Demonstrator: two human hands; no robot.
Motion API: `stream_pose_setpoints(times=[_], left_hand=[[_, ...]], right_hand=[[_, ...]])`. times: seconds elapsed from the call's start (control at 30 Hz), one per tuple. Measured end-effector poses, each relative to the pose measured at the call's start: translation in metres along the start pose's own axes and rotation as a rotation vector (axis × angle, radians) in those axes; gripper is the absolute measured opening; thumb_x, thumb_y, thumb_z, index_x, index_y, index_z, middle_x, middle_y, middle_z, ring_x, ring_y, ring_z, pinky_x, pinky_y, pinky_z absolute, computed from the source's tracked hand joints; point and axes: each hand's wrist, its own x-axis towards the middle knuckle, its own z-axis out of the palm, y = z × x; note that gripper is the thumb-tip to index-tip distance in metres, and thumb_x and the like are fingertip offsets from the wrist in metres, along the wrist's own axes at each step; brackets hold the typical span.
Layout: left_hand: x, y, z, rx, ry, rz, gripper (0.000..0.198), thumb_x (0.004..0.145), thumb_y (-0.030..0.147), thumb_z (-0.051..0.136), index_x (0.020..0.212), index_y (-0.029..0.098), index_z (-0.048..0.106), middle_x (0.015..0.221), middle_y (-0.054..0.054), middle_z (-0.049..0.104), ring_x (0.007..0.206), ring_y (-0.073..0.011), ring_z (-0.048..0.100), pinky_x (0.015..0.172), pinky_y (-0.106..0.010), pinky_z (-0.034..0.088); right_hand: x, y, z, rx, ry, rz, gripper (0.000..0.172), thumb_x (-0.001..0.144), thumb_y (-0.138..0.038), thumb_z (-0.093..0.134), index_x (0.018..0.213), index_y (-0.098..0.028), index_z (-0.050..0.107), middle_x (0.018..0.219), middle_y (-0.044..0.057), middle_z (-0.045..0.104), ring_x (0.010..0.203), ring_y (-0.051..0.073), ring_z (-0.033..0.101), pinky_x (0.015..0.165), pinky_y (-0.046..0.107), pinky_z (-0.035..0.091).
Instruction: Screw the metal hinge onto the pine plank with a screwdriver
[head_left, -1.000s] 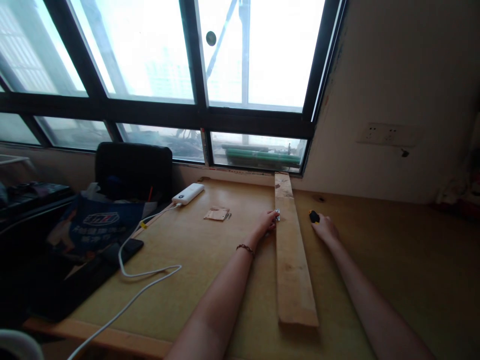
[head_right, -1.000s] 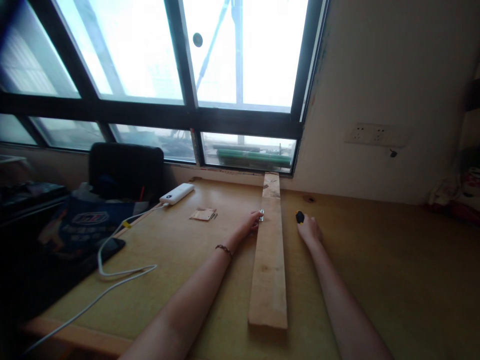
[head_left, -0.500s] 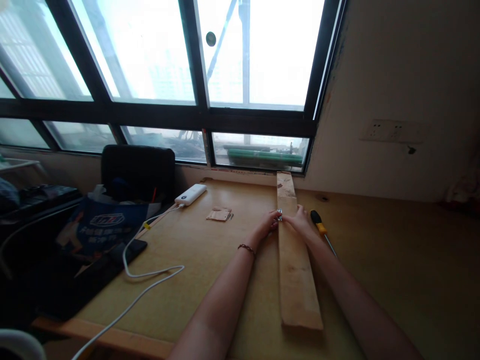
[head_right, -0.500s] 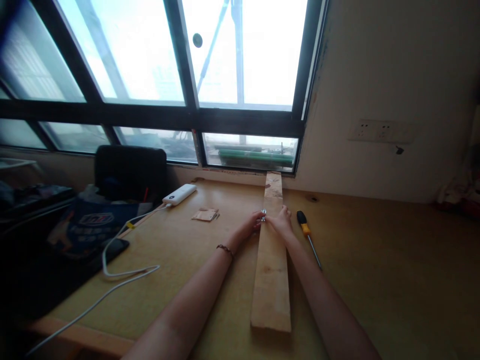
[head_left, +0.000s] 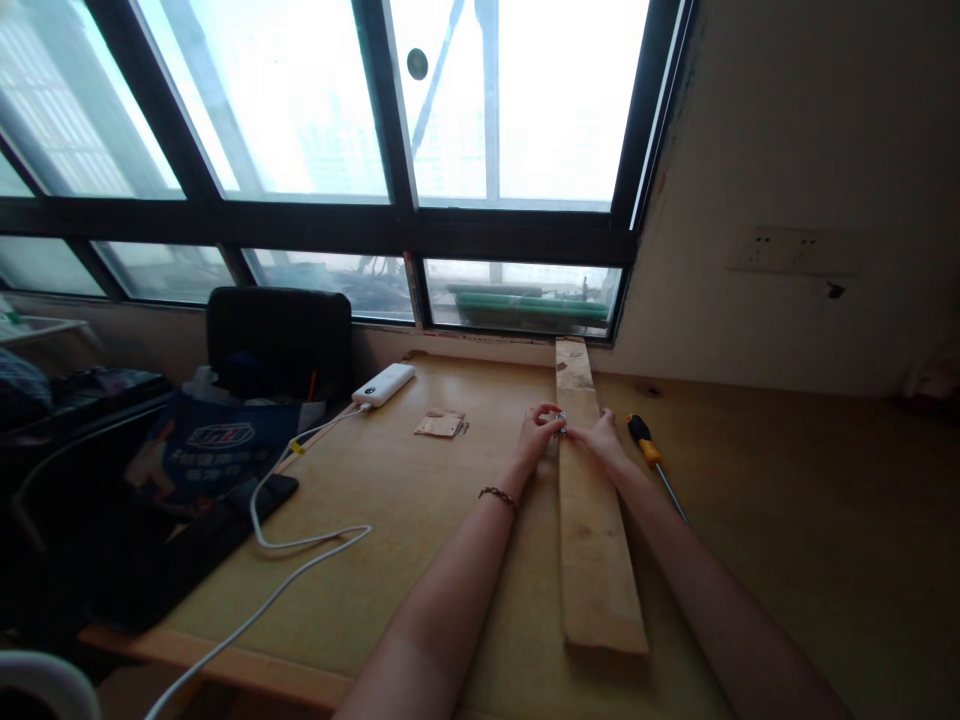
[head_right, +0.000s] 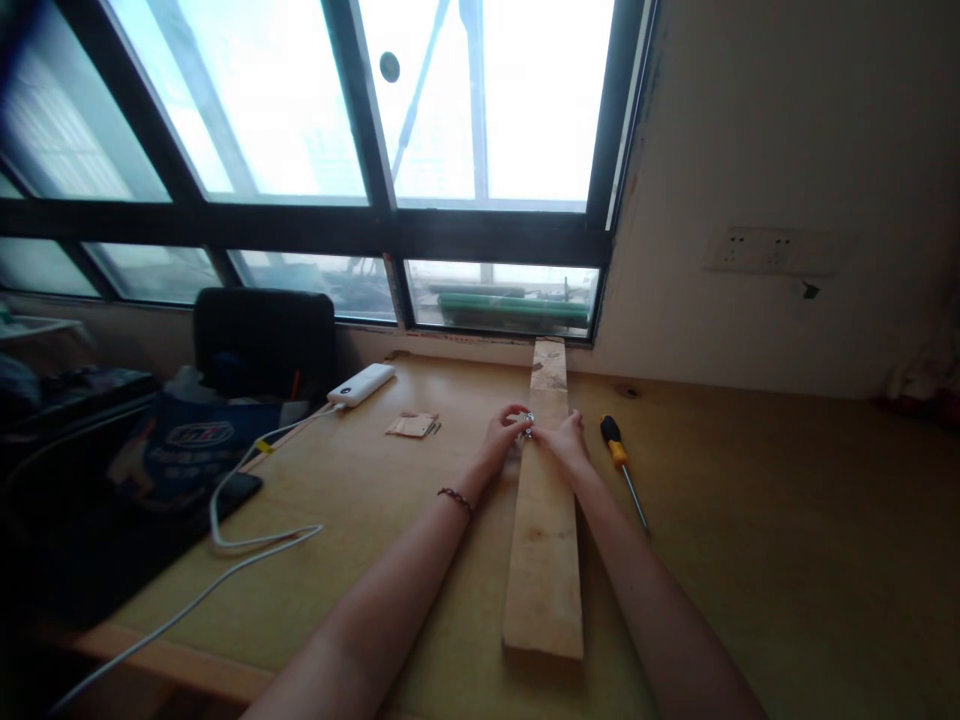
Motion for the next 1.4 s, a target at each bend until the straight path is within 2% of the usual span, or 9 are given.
stream_pose_setpoints(times=[0.07,0.17,0.33,0.53,0.7,0.9,1.07,1.2,1.4], left_hand=[[0.001,0.001,0.0,0.03,-0.017,0.003,0.019,0.059,0.022,0.066,0.076,0.016,0.063,0.074,-0.001,0.056,0.063,-0.009,0.052,0.056,-0.019,0.041],[0.003,0.001,0.0,0.022,-0.015,0.018,0.016,0.058,0.021,0.066,0.074,0.016,0.065,0.074,-0.002,0.057,0.069,-0.0113,0.054,0.063,-0.021,0.043],[0.002,0.0,0.0,-0.006,0.0,0.078,0.017,0.059,0.022,0.066,0.074,0.016,0.068,0.083,-0.004,0.059,0.081,-0.0136,0.054,0.072,-0.024,0.042],[-0.001,0.003,-0.001,-0.135,-0.067,-0.049,0.026,0.056,0.026,0.07,0.08,0.015,0.068,0.079,-0.005,0.064,0.074,-0.0148,0.057,0.069,-0.026,0.044],[0.0,0.005,0.001,-0.166,-0.038,-0.119,0.027,0.052,0.026,0.072,0.076,0.015,0.068,0.073,-0.005,0.065,0.07,-0.016,0.058,0.066,-0.027,0.044],[0.001,0.0,0.002,-0.256,-0.058,-0.056,0.027,0.052,0.028,0.072,0.075,0.014,0.069,0.077,-0.005,0.064,0.072,-0.0137,0.057,0.069,-0.025,0.043],[-0.001,0.004,0.003,-0.281,-0.022,-0.022,0.025,0.052,0.027,0.074,0.073,0.014,0.07,0.087,-0.006,0.062,0.082,-0.0142,0.055,0.073,-0.024,0.041],[-0.004,0.008,0.005,-0.313,0.011,-0.031,0.024,0.05,0.025,0.075,0.071,0.015,0.07,0.096,-0.006,0.058,0.09,-0.0156,0.052,0.072,-0.022,0.041],[-0.005,0.01,0.006,-0.377,0.003,-0.019,0.023,0.052,0.025,0.075,0.072,0.015,0.07,0.098,-0.005,0.057,0.086,-0.0131,0.053,0.071,-0.021,0.041]], right_hand=[[0.0,-0.002,0.0,-0.014,0.004,0.039,0.089,0.038,-0.037,0.077,0.115,-0.015,0.037,0.103,0.012,0.061,0.098,0.027,0.058,0.078,0.034,0.049],[-0.002,-0.006,0.0,-0.029,0.004,0.068,0.089,0.037,-0.036,0.078,0.114,-0.015,0.037,0.103,0.011,0.061,0.099,0.027,0.057,0.079,0.033,0.049],[-0.008,-0.014,-0.005,0.001,-0.038,0.018,0.078,0.043,-0.034,0.077,0.11,-0.017,0.04,0.096,0.009,0.064,0.095,0.027,0.059,0.074,0.032,0.051],[-0.013,-0.019,-0.01,-0.022,-0.071,-0.027,0.071,0.045,-0.034,0.076,0.106,-0.018,0.042,0.091,0.007,0.065,0.092,0.026,0.061,0.072,0.031,0.051],[-0.008,-0.014,-0.005,-0.063,-0.046,0.025,0.076,0.043,-0.037,0.075,0.107,-0.017,0.04,0.098,0.009,0.063,0.094,0.025,0.06,0.073,0.031,0.05],[-0.006,-0.011,-0.003,-0.029,-0.042,0.031,0.078,0.042,-0.035,0.076,0.108,-0.017,0.04,0.097,0.009,0.063,0.095,0.027,0.059,0.075,0.033,0.05],[-0.011,-0.017,-0.006,0.002,-0.072,-0.002,0.072,0.044,-0.032,0.076,0.106,-0.019,0.043,0.089,0.006,0.065,0.092,0.028,0.061,0.072,0.034,0.052],[-0.013,-0.021,-0.007,-0.007,-0.051,0.019,0.073,0.043,-0.032,0.077,0.106,-0.017,0.043,0.091,0.008,0.065,0.091,0.027,0.061,0.072,0.033,0.052],[-0.014,-0.022,-0.005,-0.008,-0.051,-0.01,0.072,0.044,-0.031,0.076,0.106,-0.017,0.044,0.09,0.007,0.065,0.091,0.027,0.061,0.071,0.033,0.052]])
